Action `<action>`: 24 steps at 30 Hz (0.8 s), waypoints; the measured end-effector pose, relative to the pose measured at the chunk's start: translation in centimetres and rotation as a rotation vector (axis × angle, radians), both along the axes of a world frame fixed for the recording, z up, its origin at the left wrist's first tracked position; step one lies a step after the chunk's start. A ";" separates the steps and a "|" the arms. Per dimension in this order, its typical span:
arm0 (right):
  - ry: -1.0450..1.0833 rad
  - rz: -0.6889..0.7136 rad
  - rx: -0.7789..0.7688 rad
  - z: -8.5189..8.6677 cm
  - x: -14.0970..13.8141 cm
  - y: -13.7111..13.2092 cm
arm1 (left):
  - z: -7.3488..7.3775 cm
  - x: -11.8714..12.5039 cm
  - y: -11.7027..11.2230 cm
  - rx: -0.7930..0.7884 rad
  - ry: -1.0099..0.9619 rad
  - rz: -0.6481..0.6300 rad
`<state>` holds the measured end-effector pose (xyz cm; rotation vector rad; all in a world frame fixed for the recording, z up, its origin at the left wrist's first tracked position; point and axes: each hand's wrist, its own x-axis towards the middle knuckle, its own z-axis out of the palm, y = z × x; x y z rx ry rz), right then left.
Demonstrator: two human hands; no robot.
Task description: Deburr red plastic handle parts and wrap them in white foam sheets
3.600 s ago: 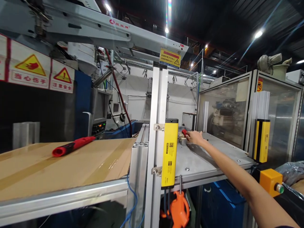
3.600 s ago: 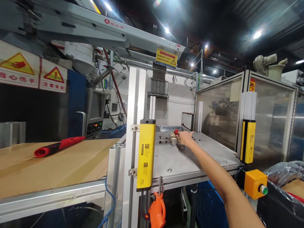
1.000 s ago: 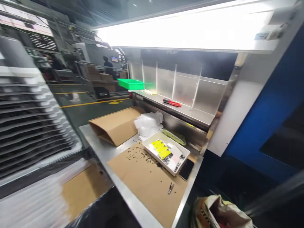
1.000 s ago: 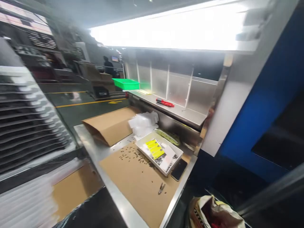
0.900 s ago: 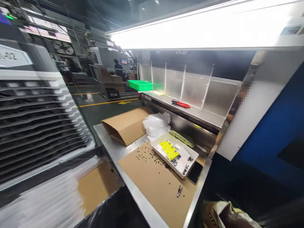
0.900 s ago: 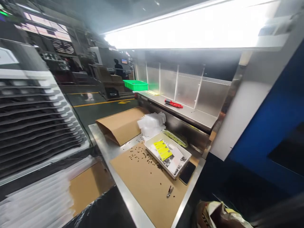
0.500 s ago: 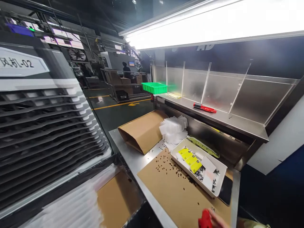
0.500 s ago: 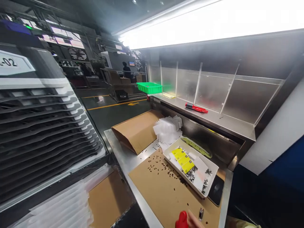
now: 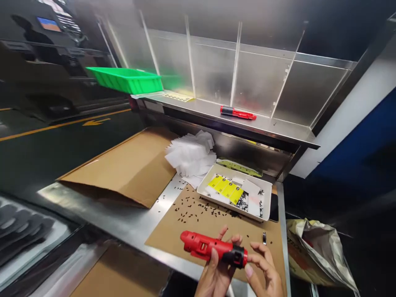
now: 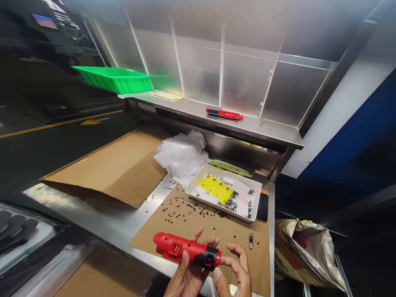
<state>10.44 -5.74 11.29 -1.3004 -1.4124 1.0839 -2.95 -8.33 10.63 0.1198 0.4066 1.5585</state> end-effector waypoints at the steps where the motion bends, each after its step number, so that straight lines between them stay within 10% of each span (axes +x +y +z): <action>1: 0.004 0.016 -0.014 0.5 -0.4 0.0 | 0.1 0.0 -0.1 -0.002 0.000 -0.012; 15: 0.216 0.070 -0.099 1.3 -0.1 1.9 | 0.2 0.7 1.5 -0.037 0.158 -0.143; 24: 0.292 0.079 -0.109 0.8 -0.8 3.9 | 0.5 0.8 2.9 -0.096 0.426 0.024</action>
